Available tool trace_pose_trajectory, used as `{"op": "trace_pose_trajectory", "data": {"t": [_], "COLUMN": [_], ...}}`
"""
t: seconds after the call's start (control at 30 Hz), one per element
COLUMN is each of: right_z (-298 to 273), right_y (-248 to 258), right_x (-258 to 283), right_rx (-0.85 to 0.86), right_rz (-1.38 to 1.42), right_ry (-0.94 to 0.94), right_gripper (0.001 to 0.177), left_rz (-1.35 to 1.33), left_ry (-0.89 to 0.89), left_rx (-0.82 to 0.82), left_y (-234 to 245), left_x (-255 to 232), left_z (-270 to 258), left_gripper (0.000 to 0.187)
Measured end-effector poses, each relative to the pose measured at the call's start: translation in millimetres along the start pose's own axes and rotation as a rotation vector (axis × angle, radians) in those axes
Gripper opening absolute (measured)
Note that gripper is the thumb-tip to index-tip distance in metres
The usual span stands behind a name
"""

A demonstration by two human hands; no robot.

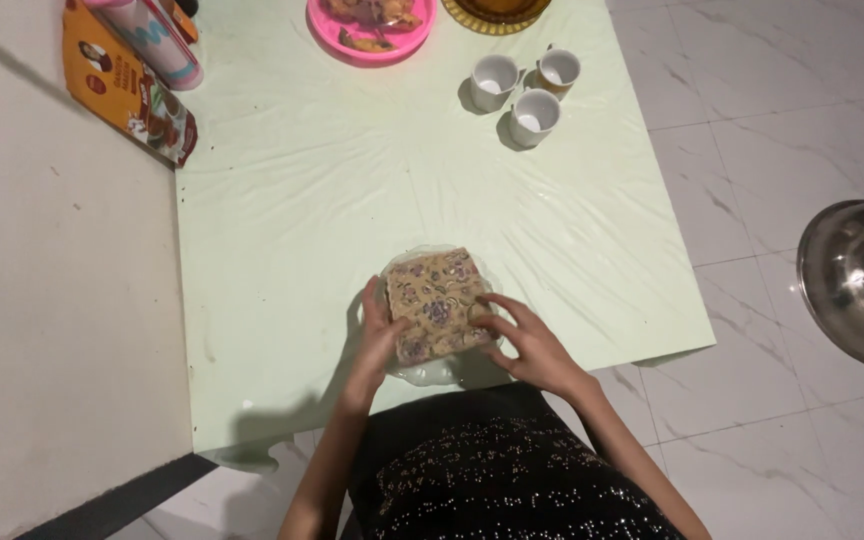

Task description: Wiping a dining table and cleaning several plates with a cloth.

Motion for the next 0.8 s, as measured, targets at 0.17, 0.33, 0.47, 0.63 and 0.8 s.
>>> {"op": "trace_pose_trajectory", "data": {"t": [0.17, 0.33, 0.47, 0.63, 0.8], "right_z": [8, 16, 24, 29, 36], "right_y": [-37, -55, -63, -74, -84], "right_x": [-45, -69, -72, -76, -89], "right_rx": [0.170, 0.208, 0.142, 0.083, 0.026], "right_rz": [-0.179, -0.175, -0.143, 0.039, 0.421], "right_ry": [-0.086, -0.187, -0.162, -0.140, -0.339], "right_gripper": [0.069, 0.071, 0.069, 0.058, 0.052], "left_rz": [0.641, 0.732, 0.453, 0.433, 0.461], "left_ry": [-0.014, -0.126, -0.054, -0.027, -0.027], "left_rx": [-0.184, -0.082, -0.057, -0.102, -0.180], "left_y": [58, 95, 113, 112, 107], "left_x": [55, 113, 152, 151, 137], "left_z": [2, -2, 2, -3, -7], "left_gripper": [0.079, 0.057, 0.056, 0.055, 0.053]}}
Point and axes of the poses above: each hand's wrist, its own z-axis towards the middle knuckle, its own y-axis out of the back of the hand, x = y × z, the point moved 4 cm from there along z, towards the middle knuckle, and after that the axes turned 6 degrees about -y, right-handed, at the moved point
